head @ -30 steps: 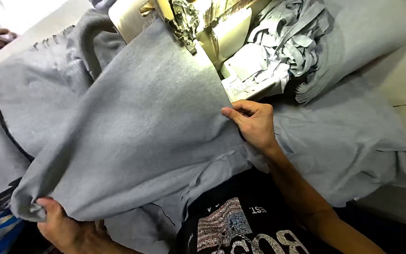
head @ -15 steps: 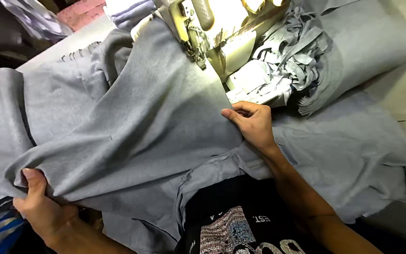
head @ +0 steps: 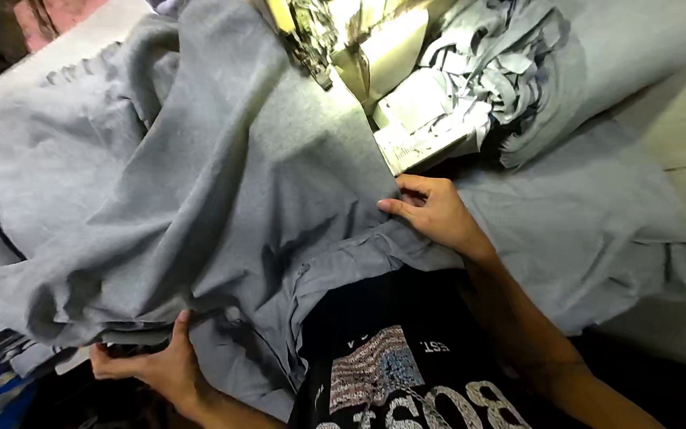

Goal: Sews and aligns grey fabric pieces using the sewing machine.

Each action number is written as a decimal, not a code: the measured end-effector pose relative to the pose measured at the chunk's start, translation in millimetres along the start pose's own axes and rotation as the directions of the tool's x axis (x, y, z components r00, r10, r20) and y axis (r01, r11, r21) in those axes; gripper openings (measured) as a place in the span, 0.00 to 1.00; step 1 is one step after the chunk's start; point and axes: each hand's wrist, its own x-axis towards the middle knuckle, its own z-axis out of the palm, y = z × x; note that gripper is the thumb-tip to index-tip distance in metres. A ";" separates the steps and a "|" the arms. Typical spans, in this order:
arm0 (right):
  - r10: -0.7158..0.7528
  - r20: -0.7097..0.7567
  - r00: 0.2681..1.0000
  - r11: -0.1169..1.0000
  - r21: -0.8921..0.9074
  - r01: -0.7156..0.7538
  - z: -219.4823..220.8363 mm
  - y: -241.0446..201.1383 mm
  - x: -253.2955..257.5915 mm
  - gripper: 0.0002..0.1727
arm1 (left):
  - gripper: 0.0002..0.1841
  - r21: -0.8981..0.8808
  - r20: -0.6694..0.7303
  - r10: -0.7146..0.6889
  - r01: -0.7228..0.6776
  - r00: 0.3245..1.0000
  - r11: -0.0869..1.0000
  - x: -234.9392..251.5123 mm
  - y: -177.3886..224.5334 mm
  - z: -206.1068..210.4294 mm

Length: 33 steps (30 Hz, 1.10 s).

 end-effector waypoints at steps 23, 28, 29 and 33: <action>-0.228 0.172 0.958 0.920 -0.283 0.270 -12.4 49.4 -100.8 0.09 | 0.15 -0.417 0.263 -0.027 0.139 0.964 0.898 16.9 -16.6 -65.9; -0.239 0.077 0.968 0.807 -0.539 0.243 -73.4 57.5 -137.4 0.11 | 0.16 -0.386 0.258 -0.042 0.143 0.965 0.911 33.1 -38.5 -69.9; -0.042 0.225 0.974 0.779 -0.603 0.173 -71.6 63.2 -153.2 0.10 | 0.14 -0.359 0.272 -0.057 0.156 0.961 0.920 31.8 -32.4 -65.3; 0.793 0.512 0.330 0.582 -0.796 -0.164 -60.0 51.7 -139.2 0.22 | 0.08 -0.223 0.301 -0.160 0.232 0.940 0.947 20.0 -6.9 -44.7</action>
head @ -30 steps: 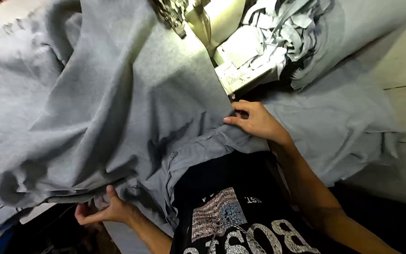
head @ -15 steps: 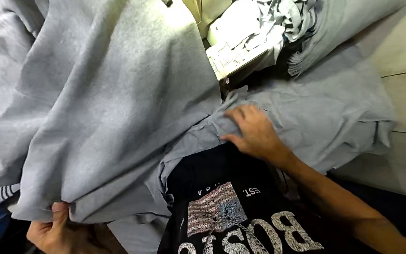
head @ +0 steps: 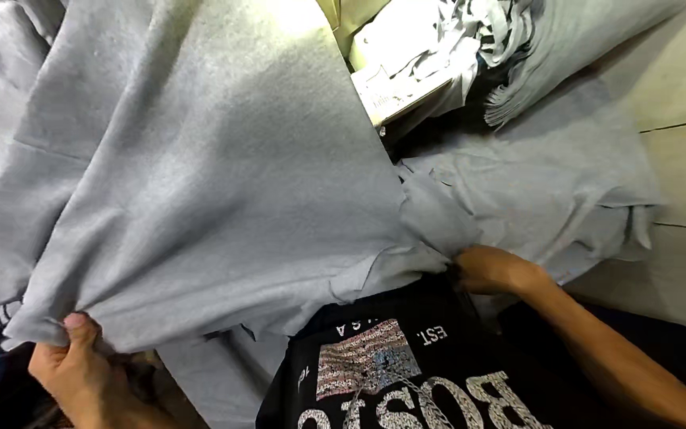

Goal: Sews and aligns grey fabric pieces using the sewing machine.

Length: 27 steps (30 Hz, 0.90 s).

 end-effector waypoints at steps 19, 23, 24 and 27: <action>-0.085 -0.934 0.346 0.286 0.309 0.907 -147.8 -130.3 19.0 0.09 | 0.15 -0.624 -0.107 -0.080 -0.004 0.991 0.782 16.2 31.2 21.6; -0.089 -0.900 0.426 0.000 0.427 0.904 -141.7 -127.7 18.6 0.05 | 0.13 -0.478 -0.130 -0.076 0.005 0.989 0.878 25.8 40.4 12.0; -0.084 -0.894 0.440 -0.036 0.444 0.895 -139.9 -128.3 20.7 0.06 | 0.14 -0.448 -0.057 -0.066 0.033 0.996 0.893 27.1 41.8 5.8; -0.017 -0.907 0.421 0.000 0.421 0.907 -135.5 -130.6 26.4 0.06 | 0.19 -0.343 0.185 -0.015 0.079 0.983 0.936 20.3 55.0 -0.4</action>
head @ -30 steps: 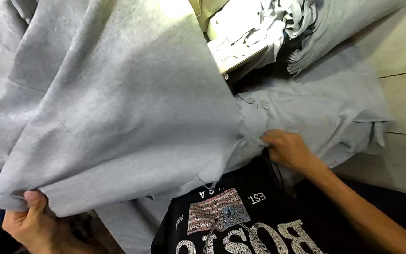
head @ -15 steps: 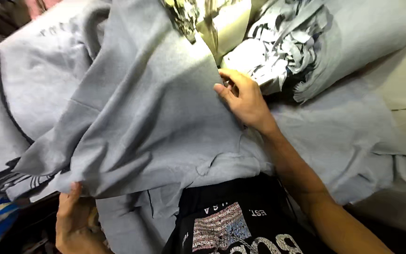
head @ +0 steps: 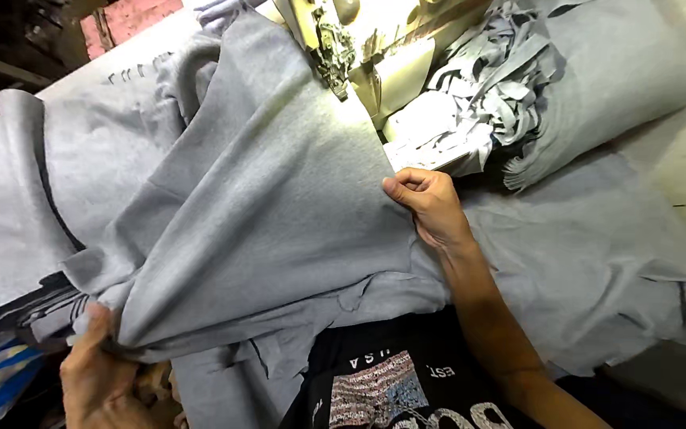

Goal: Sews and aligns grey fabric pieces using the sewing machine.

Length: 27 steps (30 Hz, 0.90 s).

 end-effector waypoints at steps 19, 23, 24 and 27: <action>-0.245 -0.143 0.959 0.938 -0.285 0.197 12.9 9.4 -8.0 0.07 | 0.28 0.154 -0.370 0.125 -0.072 0.921 0.985 51.3 -10.1 25.4; -0.235 -0.127 0.964 0.936 -0.297 0.189 14.4 6.9 -2.6 0.08 | 0.25 0.115 -0.343 0.158 -0.126 0.926 0.985 59.0 -5.4 19.1; -0.234 -0.125 0.964 0.937 -0.294 0.189 14.5 6.7 -0.8 0.08 | 0.24 0.106 -0.338 0.164 -0.136 0.927 0.985 61.0 -4.0 18.4; -0.246 -0.111 0.963 0.934 -0.293 0.205 14.2 5.9 4.2 0.08 | 0.23 0.085 -0.320 0.186 -0.168 0.929 0.982 66.6 -1.8 16.1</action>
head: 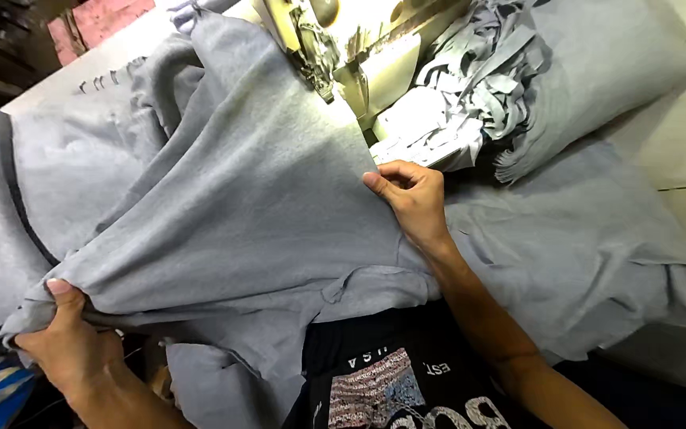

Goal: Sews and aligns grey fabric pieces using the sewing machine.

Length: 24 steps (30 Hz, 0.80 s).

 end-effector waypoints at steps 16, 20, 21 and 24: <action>-0.115 0.479 0.870 0.927 -0.264 0.268 -56.6 33.1 -18.8 0.15 | 0.58 0.400 0.091 -0.009 -0.028 0.996 0.916 -107.5 -60.3 -28.5; 0.129 0.589 0.798 0.949 -0.306 0.072 -76.5 76.6 -27.9 0.26 | 0.51 0.131 -0.155 0.128 -0.108 0.980 0.985 -132.7 -127.6 -8.4; 0.141 0.599 0.789 0.963 -0.267 0.031 -78.1 84.6 -27.2 0.26 | 0.50 0.099 -0.134 0.079 -0.066 0.988 0.993 -137.7 -138.2 -3.2; 0.080 0.526 0.847 0.995 -0.093 -0.036 -74.4 93.2 -21.6 0.10 | 0.49 0.227 0.102 -0.093 0.068 0.990 0.972 -138.5 -140.9 6.2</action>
